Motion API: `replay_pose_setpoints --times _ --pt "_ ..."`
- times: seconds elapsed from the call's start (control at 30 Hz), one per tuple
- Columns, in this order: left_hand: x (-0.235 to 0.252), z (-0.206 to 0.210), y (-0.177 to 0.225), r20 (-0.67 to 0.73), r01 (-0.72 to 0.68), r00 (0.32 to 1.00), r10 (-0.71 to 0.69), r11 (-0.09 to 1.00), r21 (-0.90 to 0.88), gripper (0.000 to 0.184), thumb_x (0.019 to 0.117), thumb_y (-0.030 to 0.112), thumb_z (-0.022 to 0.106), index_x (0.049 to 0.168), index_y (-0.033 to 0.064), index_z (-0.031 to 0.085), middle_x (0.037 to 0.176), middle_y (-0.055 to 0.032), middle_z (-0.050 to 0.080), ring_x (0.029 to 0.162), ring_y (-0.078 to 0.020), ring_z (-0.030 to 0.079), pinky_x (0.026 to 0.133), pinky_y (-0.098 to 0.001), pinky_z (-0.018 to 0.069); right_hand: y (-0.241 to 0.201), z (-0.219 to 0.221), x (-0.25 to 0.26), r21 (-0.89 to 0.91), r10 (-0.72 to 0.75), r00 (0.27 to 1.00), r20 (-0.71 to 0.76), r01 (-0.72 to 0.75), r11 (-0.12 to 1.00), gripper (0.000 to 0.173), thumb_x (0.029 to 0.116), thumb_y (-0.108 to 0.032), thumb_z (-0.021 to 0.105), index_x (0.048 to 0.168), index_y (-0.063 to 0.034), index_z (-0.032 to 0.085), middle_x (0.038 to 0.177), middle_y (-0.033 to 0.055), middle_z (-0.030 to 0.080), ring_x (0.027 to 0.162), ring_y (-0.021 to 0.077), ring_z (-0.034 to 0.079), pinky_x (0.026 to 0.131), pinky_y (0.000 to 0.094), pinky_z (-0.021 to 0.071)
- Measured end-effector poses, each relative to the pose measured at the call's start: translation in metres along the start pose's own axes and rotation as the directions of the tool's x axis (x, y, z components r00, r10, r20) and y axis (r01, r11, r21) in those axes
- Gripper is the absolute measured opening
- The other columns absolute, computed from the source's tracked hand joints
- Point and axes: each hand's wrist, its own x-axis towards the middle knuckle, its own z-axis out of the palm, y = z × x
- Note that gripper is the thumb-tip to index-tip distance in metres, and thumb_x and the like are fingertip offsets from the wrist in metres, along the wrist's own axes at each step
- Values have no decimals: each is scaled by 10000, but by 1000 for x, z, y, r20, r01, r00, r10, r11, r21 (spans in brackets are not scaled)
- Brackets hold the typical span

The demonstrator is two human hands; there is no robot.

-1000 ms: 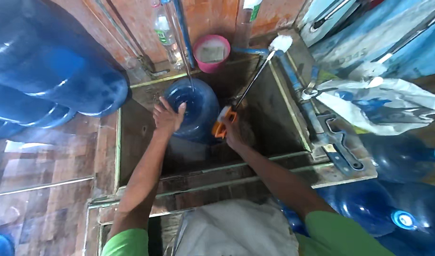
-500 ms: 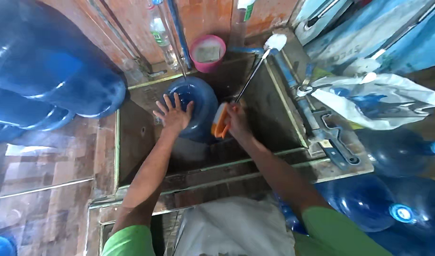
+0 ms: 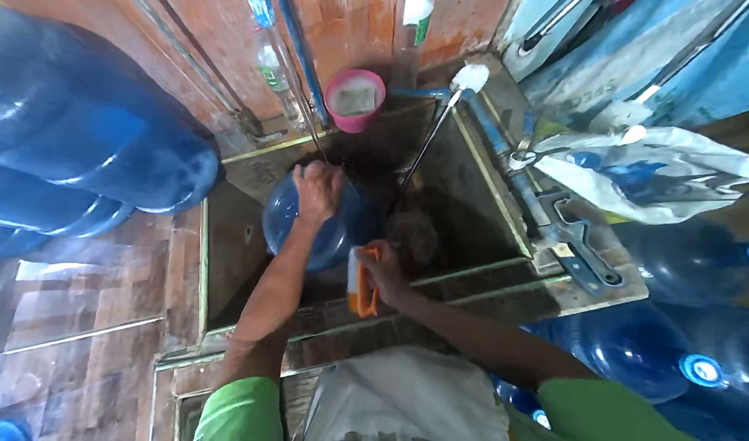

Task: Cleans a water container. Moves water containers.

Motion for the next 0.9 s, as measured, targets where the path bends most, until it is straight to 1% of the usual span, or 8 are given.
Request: replay_pose_setpoints --times 0.07,0.2,0.43,0.53,0.63,0.73,0.83,0.9 --pt "4 3 0 -11 60 998 -59 998 24 579 1093 479 296 1170 91 718 1235 -166 681 1259 -384 571 1120 -643 323 -14 -7 11 41 -28 999 -33 30 999 430 948 -232 740 1255 -24 524 857 92 646 607 147 599 553 316 551" --pt "0 10 3 54 -379 924 378 925 11 572 1061 500 288 1064 176 760 1143 -35 745 1177 -249 643 1098 -504 410 -41 -27 48 -116 -191 974 -123 177 977 487 969 -385 698 1304 -98 491 870 96 624 593 174 581 519 350 528" --pt "-4 4 -7 21 -340 940 340 940 22 639 1067 478 213 1023 121 741 1075 -95 752 1103 -282 682 1049 -517 453 -48 -30 106 -342 -233 962 140 268 901 447 981 -337 685 1256 -7 562 1014 147 673 850 212 680 757 422 601" --pt "5 -21 -5 167 193 963 -210 974 115 676 1082 500 206 1149 90 739 1168 -168 727 1167 -352 662 1027 -593 472 -7 -62 166 -559 -18 996 85 63 827 605 988 -499 632 1330 -9 540 1184 240 645 1051 341 665 912 551 561" --pt "13 -45 -54 213 745 588 -780 625 234 1052 973 733 -47 1244 31 688 1257 -287 668 1217 -472 625 946 -707 483 33 -80 180 -555 113 992 -61 -128 822 680 948 -524 677 1372 -13 528 1368 289 543 1178 399 612 965 590 531" --pt "-15 -48 -108 305 846 412 -859 485 220 1133 934 772 -97 1383 -12 586 1359 -340 589 1291 -521 553 1010 -741 423 15 -55 168 -296 52 993 -105 -81 952 688 891 -403 790 1374 -12 497 1236 243 613 1032 332 647 852 519 565" --pt "-28 -42 -88 240 764 554 -797 601 235 985 984 777 163 1534 -9 386 1398 -370 535 1294 -544 536 1016 -722 440 -13 5 114 -131 -153 986 -63 143 981 668 880 -320 804 1396 -67 462 1071 167 665 871 259 689 737 458 614" --pt "-31 -35 -58 209 599 761 -614 789 137 874 1021 701 289 1631 76 244 1596 -362 280 1465 -549 302 1131 -745 262 -19 30 67 -142 -286 955 82 295 945 602 903 -270 779 1369 -62 459 987 132 669 790 219 682 692 416 607"
